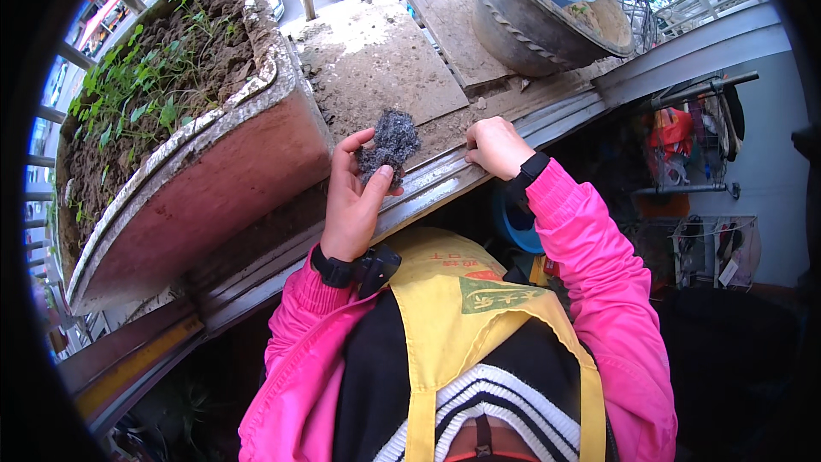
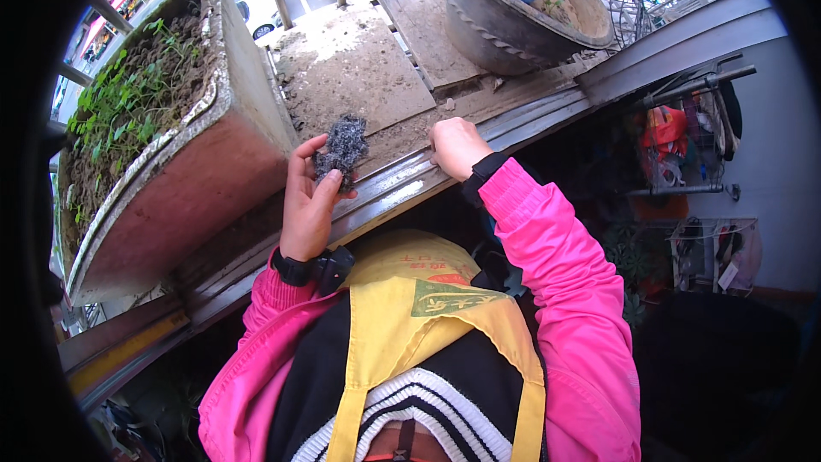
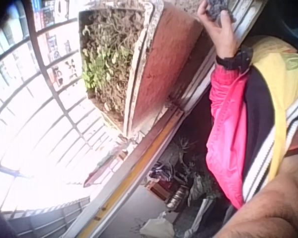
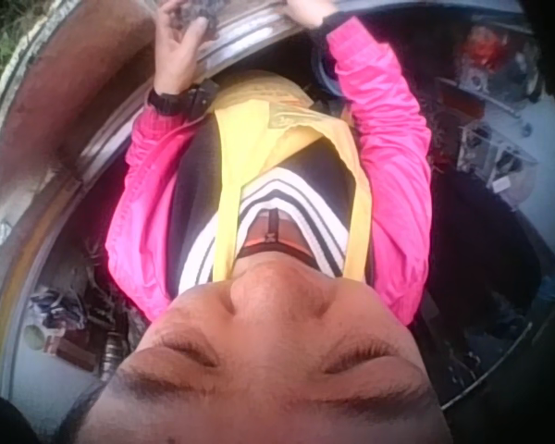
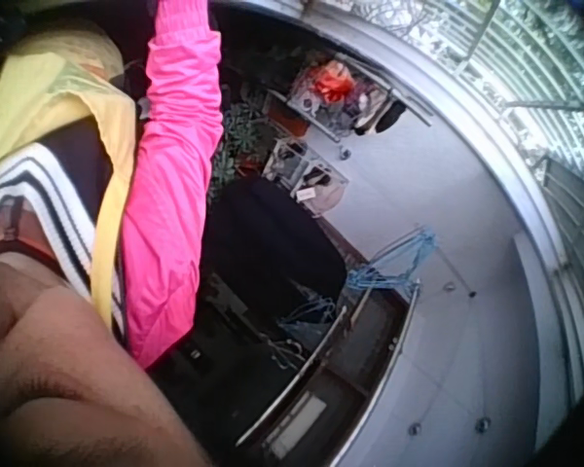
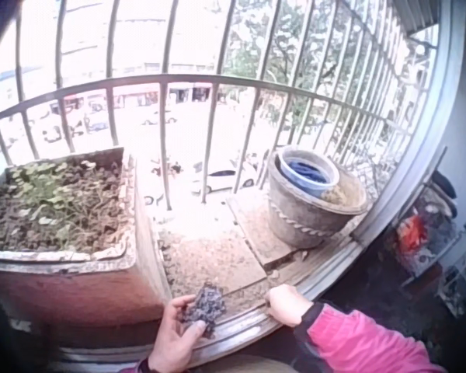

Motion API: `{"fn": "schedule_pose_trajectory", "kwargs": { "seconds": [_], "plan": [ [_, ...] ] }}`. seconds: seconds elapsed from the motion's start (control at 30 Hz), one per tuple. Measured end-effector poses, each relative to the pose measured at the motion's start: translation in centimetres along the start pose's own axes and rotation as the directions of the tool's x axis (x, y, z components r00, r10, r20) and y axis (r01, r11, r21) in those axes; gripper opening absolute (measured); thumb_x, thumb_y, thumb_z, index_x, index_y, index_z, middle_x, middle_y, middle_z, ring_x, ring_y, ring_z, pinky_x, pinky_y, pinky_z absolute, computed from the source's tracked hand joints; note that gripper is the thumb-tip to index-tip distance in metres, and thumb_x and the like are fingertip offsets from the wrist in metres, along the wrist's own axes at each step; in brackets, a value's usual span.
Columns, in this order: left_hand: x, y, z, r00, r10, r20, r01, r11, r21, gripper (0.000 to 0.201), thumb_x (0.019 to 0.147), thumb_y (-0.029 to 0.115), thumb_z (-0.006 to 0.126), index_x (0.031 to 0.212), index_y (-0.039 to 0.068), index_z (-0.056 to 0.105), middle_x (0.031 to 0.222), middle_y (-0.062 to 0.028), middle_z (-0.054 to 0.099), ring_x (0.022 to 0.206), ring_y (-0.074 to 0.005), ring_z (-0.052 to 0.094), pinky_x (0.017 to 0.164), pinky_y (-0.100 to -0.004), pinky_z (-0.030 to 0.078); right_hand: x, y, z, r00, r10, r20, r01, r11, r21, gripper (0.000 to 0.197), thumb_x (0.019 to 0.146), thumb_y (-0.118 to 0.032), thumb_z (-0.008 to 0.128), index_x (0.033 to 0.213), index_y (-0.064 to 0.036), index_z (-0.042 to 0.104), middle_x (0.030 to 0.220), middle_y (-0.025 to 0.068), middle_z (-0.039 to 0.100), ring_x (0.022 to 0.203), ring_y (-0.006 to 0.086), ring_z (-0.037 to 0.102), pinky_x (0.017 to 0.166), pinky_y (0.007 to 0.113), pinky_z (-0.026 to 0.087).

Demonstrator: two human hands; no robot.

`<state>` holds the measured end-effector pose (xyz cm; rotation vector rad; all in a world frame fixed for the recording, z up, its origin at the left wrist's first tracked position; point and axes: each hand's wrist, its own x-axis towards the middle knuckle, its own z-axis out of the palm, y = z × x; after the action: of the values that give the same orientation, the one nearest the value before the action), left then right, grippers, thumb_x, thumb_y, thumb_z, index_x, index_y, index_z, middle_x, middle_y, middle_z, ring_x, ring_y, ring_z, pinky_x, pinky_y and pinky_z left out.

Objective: The person scrubs the metal window frame and sill with a steel wool pad, moving along the length of the frame and cleaning both the top and underside edges.

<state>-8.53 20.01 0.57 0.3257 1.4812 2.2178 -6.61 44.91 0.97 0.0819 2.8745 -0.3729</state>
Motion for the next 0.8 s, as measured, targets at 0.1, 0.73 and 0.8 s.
{"fn": "schedule_pose_trajectory", "kwargs": {
  "seconds": [0.1,0.73,0.8],
  "plan": [
    [0.1,-0.1,-0.1,1.0,0.001,-0.003,-0.001,1.0,-0.005,0.048,0.09,-0.003,0.05,0.134,0.008,0.034,0.122,-0.0059,0.045,0.102,-0.0114,0.053,0.076,-0.0262,0.052,-0.4,0.6,0.2,0.998,-0.047,-0.047,0.05,0.997,0.064,0.012,0.068,-0.008,0.066,0.076,-0.0009,0.068,0.076,0.023,0.064,0.082,0.0386,0.063,0.077,0.045,0.05],
    [1.6,0.0,2.9,0.999,0.042,0.011,-0.043,0.995,0.09,0.044,0.092,0.003,0.048,0.133,0.01,0.036,0.114,-0.0058,0.053,0.094,-0.0136,0.057,0.076,-0.0277,0.051,-2.9,4.4,-9.5,0.924,-0.011,-0.382,0.16,0.919,0.359,0.014,0.08,-0.008,0.063,0.09,0.003,0.063,0.075,0.0167,0.064,0.068,0.024,0.064,0.065,0.033,0.05],
    [1.7,0.1,3.2,1.0,0.018,0.018,-0.019,0.999,0.045,0.045,0.091,0.0,0.05,0.134,0.007,0.035,0.117,-0.0069,0.047,0.098,-0.012,0.053,0.074,-0.0275,0.052,-3.5,5.3,-12.4,0.879,-0.045,-0.474,0.242,0.9,0.363,0.013,0.081,-0.008,0.063,0.089,0.0029,0.063,0.074,0.0143,0.063,0.067,0.0189,0.063,0.063,0.03,0.05]
  ]
}}
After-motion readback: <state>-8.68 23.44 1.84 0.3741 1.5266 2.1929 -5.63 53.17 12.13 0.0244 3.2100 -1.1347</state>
